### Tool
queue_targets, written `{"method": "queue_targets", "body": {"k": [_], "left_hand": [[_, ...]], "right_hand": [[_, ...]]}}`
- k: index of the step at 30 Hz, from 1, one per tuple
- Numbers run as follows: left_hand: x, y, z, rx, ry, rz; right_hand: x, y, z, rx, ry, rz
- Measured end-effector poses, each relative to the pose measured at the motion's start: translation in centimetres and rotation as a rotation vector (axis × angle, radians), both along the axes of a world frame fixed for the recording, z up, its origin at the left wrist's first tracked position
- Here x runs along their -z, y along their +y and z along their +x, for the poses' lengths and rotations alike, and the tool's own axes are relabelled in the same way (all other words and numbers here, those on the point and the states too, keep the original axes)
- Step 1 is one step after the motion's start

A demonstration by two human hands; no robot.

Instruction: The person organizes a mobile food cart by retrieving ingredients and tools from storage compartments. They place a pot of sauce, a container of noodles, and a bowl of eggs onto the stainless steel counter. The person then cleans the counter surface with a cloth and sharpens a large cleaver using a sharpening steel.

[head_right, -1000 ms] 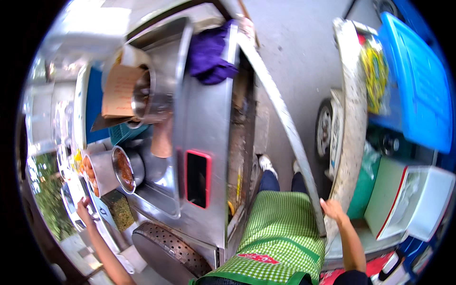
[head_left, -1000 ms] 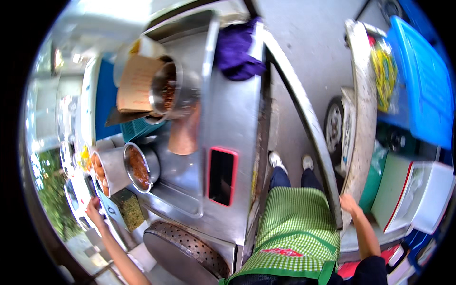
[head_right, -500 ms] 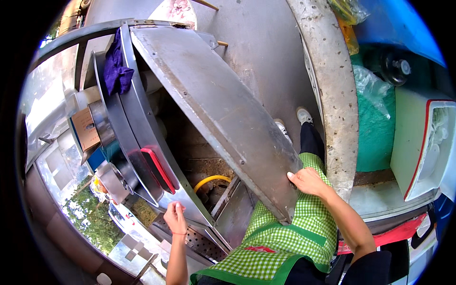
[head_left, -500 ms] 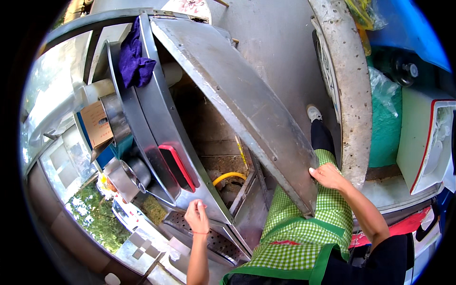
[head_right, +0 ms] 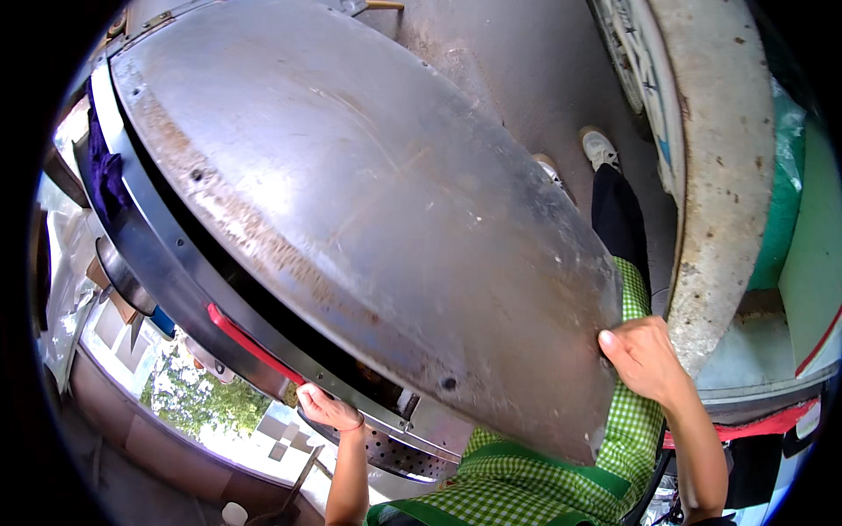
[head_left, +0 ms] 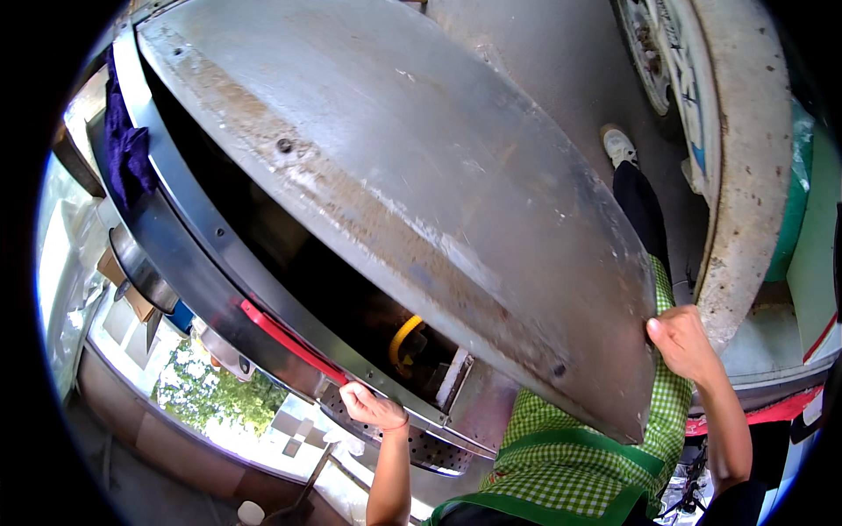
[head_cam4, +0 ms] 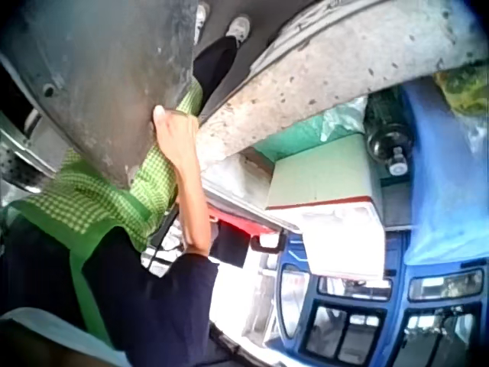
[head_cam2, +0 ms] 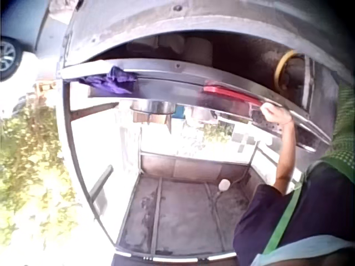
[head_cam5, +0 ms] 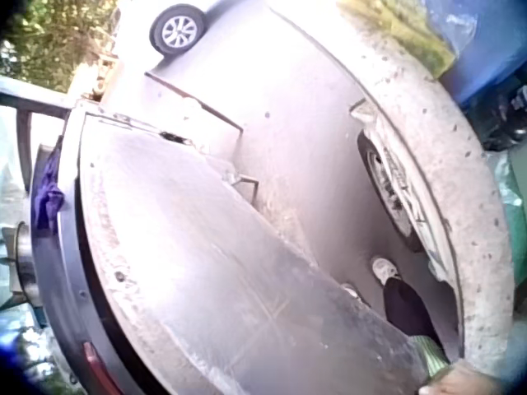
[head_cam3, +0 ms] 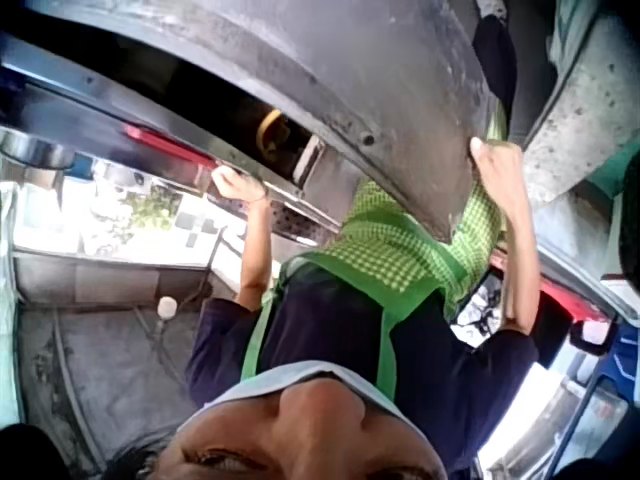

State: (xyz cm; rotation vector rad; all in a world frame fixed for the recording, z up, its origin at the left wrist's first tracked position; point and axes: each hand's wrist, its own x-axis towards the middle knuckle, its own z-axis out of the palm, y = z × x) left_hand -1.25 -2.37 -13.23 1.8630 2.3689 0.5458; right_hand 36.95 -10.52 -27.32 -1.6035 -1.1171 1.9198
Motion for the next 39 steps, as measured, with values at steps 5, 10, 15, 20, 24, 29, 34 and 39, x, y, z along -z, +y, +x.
{"method": "queue_targets", "body": {"k": [5, 10, 15, 20, 24, 29, 34, 39], "left_hand": [[0.3, 0.6, 0.0, 0.035, 0.04, 0.026], [0.4, -0.2, -0.7, -0.025, -0.047, 0.01], [0.3, -0.5, -1.1, -0.012, -0.06, 0.015], [0.0, 0.0, -0.1, 0.047, 0.011, 0.05], [0.0, -0.2, -0.7, 0.041, -0.049, 0.013], [-0.1, -0.2, -0.4, 0.035, 0.001, 0.005], [-0.6, 0.2, -0.7, 0.087, 0.006, 0.022], [-1.4, 1.3, -0.5, 0.125, 0.013, 0.038]], "right_hand": [[0.3, 0.2, 0.2, 0.023, 0.01, 0.0], [0.0, 0.8, 0.1, -0.004, 0.017, -0.02], [-0.9, 0.3, -1.1, -0.045, 0.085, -0.039], [-0.4, 0.4, -4.5, -0.159, 0.202, -0.029], [0.5, -0.1, -12.0, -0.184, 0.334, 0.046], [1.8, 2.3, -22.3, -0.304, 0.47, -0.001], [3.9, 3.7, -29.0, -0.428, 0.469, 0.06], [4.3, 4.5, -31.4, -0.511, 0.43, -0.076]]}}
